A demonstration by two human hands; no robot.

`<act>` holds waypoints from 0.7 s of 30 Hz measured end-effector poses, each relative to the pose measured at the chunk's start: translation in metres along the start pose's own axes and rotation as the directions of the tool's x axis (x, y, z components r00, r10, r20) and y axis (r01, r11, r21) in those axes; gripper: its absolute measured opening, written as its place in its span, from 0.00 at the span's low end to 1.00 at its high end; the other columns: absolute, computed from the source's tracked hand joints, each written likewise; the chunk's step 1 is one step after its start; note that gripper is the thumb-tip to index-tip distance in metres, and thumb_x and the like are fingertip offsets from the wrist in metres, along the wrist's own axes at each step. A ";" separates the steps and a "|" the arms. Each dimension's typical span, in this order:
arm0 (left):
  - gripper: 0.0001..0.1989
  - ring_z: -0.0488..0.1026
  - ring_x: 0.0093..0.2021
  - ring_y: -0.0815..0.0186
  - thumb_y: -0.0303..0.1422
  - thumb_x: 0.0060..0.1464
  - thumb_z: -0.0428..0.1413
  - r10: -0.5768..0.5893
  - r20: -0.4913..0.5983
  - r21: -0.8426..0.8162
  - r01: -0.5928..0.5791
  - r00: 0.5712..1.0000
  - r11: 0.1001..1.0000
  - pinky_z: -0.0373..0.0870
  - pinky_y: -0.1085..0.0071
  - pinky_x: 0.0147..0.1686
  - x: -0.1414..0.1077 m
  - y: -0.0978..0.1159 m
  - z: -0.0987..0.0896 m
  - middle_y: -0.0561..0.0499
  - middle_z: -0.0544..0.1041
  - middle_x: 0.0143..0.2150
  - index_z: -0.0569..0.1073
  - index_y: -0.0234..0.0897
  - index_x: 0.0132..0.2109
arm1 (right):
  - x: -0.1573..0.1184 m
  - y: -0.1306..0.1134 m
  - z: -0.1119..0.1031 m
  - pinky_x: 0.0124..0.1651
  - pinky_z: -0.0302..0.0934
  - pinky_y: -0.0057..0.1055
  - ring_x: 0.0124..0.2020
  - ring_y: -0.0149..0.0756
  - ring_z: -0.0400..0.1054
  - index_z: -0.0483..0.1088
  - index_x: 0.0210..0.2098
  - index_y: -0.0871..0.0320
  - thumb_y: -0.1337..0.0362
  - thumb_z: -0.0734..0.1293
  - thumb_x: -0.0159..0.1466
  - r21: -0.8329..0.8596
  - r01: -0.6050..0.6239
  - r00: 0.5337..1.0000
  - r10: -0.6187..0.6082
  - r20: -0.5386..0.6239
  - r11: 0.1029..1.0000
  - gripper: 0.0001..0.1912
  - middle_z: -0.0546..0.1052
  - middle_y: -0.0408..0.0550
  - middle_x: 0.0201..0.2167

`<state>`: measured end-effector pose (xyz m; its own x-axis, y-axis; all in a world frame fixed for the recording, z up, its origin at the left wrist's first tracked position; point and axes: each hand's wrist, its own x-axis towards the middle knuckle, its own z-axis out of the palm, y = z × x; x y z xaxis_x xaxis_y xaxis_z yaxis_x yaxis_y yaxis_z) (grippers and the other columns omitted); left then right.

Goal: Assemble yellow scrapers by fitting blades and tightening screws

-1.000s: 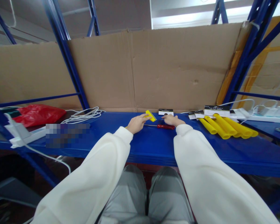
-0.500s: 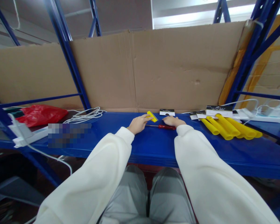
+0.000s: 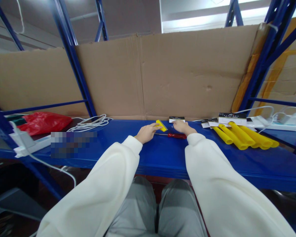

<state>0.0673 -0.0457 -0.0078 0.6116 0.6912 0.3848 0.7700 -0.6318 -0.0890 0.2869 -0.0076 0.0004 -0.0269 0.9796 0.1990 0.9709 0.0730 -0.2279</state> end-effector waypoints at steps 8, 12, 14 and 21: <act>0.26 0.72 0.58 0.62 0.21 0.61 0.47 -0.010 -0.004 -0.001 0.010 1.000 1.000 0.69 0.66 0.57 -0.001 0.000 0.000 0.51 0.66 0.66 0.69 0.47 0.62 | -0.006 -0.008 0.003 0.50 0.64 0.34 0.42 0.42 0.74 0.79 0.31 0.60 0.60 0.63 0.60 0.434 0.216 0.976 -0.184 -0.115 0.874 0.14 0.82 0.50 0.36; 0.26 0.72 0.58 0.61 0.23 0.62 0.47 -0.027 -0.006 0.005 0.028 1.000 1.000 0.70 0.67 0.56 -0.002 0.001 -0.001 0.50 0.64 0.67 0.68 0.48 0.63 | -0.010 -0.017 0.008 0.47 0.65 0.34 0.38 0.40 0.73 0.77 0.25 0.58 0.62 0.67 0.55 0.561 0.172 0.985 -0.153 -0.082 0.810 0.08 0.81 0.47 0.31; 0.26 0.72 0.58 0.61 0.23 0.62 0.47 -0.031 -0.005 0.005 0.031 1.000 1.000 0.70 0.67 0.55 -0.002 0.001 -0.001 0.50 0.64 0.67 0.68 0.48 0.63 | -0.012 -0.018 0.005 0.46 0.64 0.32 0.36 0.38 0.72 0.76 0.24 0.58 0.64 0.68 0.53 0.622 0.132 0.991 -0.093 -0.095 0.772 0.06 0.80 0.46 0.29; 0.26 0.74 0.56 0.59 0.22 0.61 0.48 -0.044 -0.016 -0.012 0.044 0.999 0.999 0.71 0.65 0.54 -0.003 0.001 -0.002 0.49 0.64 0.67 0.70 0.48 0.62 | -0.006 0.036 -0.013 0.34 0.63 0.30 0.30 0.37 0.69 0.78 0.31 0.63 0.59 0.67 0.56 0.650 -0.104 0.902 0.346 -0.257 0.753 0.12 0.77 0.48 0.25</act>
<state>0.0659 -0.0496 -0.0073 0.5743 0.7124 0.4033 0.7937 -0.6052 -0.0611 0.3251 -0.0130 0.0039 0.3728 0.8613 0.3453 0.5788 0.0750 -0.8120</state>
